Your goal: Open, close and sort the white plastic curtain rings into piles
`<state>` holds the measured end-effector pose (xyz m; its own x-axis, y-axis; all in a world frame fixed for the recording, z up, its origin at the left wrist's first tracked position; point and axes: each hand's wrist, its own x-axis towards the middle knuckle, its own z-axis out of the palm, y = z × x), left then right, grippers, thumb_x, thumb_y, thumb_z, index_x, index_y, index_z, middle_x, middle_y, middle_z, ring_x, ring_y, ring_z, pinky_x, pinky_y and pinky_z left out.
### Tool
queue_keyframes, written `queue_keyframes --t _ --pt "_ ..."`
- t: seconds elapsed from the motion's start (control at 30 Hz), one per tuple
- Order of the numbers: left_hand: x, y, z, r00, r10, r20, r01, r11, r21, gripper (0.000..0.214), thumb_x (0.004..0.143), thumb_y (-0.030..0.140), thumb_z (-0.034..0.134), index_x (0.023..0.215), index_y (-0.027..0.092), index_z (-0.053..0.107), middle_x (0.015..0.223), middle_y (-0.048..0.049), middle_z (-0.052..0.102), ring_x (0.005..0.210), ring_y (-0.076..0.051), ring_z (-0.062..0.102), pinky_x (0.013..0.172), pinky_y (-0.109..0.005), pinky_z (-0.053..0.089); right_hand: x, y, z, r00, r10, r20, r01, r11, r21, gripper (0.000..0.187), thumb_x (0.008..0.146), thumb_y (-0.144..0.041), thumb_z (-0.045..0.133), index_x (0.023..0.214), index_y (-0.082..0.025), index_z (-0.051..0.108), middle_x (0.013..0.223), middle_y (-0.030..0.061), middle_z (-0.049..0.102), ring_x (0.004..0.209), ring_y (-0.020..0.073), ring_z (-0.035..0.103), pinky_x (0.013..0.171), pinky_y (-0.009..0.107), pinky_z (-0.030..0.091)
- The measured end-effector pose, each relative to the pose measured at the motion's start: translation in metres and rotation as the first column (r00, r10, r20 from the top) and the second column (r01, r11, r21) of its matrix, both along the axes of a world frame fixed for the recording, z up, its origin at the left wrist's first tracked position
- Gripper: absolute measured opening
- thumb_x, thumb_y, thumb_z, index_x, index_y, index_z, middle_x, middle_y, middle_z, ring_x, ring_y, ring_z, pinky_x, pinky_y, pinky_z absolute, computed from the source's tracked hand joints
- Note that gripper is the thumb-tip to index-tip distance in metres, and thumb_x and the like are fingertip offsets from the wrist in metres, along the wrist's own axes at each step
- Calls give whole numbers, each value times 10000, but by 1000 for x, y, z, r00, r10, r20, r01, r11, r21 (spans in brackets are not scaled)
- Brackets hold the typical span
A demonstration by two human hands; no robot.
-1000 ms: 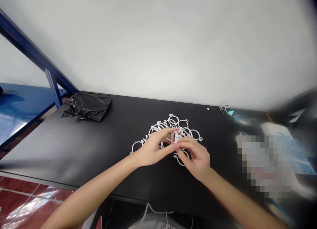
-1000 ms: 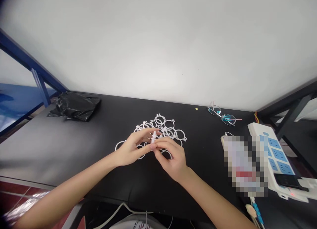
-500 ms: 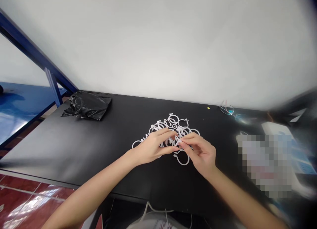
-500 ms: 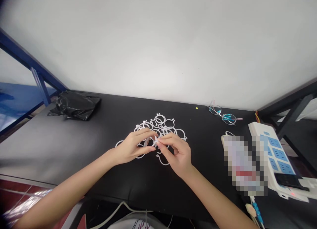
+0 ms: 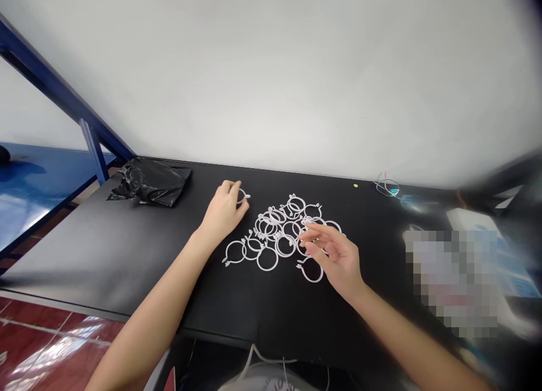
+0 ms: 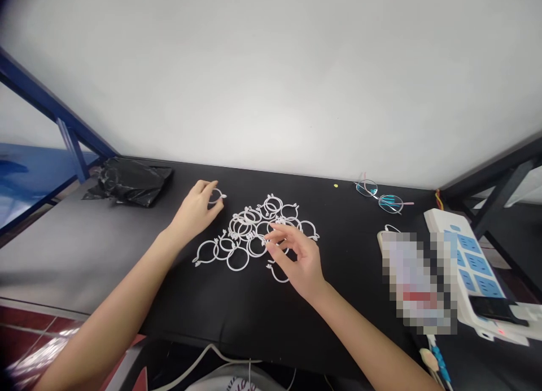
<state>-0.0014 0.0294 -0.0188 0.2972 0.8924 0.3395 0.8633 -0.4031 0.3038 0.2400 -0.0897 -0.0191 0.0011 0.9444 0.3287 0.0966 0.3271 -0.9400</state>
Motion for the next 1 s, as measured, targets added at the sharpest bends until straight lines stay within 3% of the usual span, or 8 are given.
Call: queue_keyframes --t 0.2,0.33,0.37,0.43,0.5,0.63,0.83,1.0 --pt "-12 7 -4 964 157 -215 -182 978 -102 375 893 226 458 1238 99 531 1144 -173 607 1041 -332 580 876 -462 478 1 1 -3 998 -53 16 53 999 7 232 867 -192 647 1085 -267 673 859 28 704 836 180 692 636 289 601" --pt "-21 0 24 998 -57 10 57 963 -262 289 847 196 459 1112 144 563 1157 -130 601 1000 -252 595 829 -370 490 1 1 -3 997 -73 27 73 997 25 193 867 -202 647 1053 -241 680 833 35 702 811 191 703 614 294 605" --pt "-25 -3 33 978 -172 118 204 907 -369 266 831 184 459 1074 154 564 1098 -99 624 906 -204 614 765 -314 499 1 1 -3 996 -78 31 77 997 27 188 866 -204 648 1048 -239 682 831 35 702 803 191 705 609 293 606" --pt "-31 -8 48 896 -363 256 442 679 -587 232 804 199 495 1020 177 578 1001 -47 650 794 -150 616 678 -248 490 0 2 -2 995 -88 37 87 996 27 176 864 -206 651 1032 -237 688 831 35 703 788 188 707 602 288 606" --pt "-35 -13 53 882 -408 236 443 548 -710 229 737 202 564 963 187 599 952 -27 649 773 -145 610 639 -225 480 -1 2 -2 994 -98 38 97 995 29 157 862 -205 653 1011 -233 694 826 36 707 780 187 709 597 284 605" --pt "-31 -18 42 946 -314 75 265 620 -739 295 614 112 565 895 193 607 848 -13 637 781 -166 614 656 -235 483 -1 2 -2 994 -106 33 105 994 31 132 861 -196 654 980 -230 700 825 37 719 780 186 714 597 273 602" --pt "-32 -17 40 958 -277 74 227 577 -785 251 602 70 526 814 193 582 732 12 665 673 -161 644 612 -239 481 0 2 -4 993 -106 45 105 994 40 112 857 -189 659 948 -231 710 838 36 719 759 175 715 602 265 598" --pt "-44 -16 56 925 -287 248 374 583 -721 78 694 148 604 767 173 618 677 15 651 639 -132 622 596 -218 478 0 3 -3 992 -114 59 111 993 47 97 864 -192 647 939 -216 705 831 44 721 745 182 718 592 277 603"
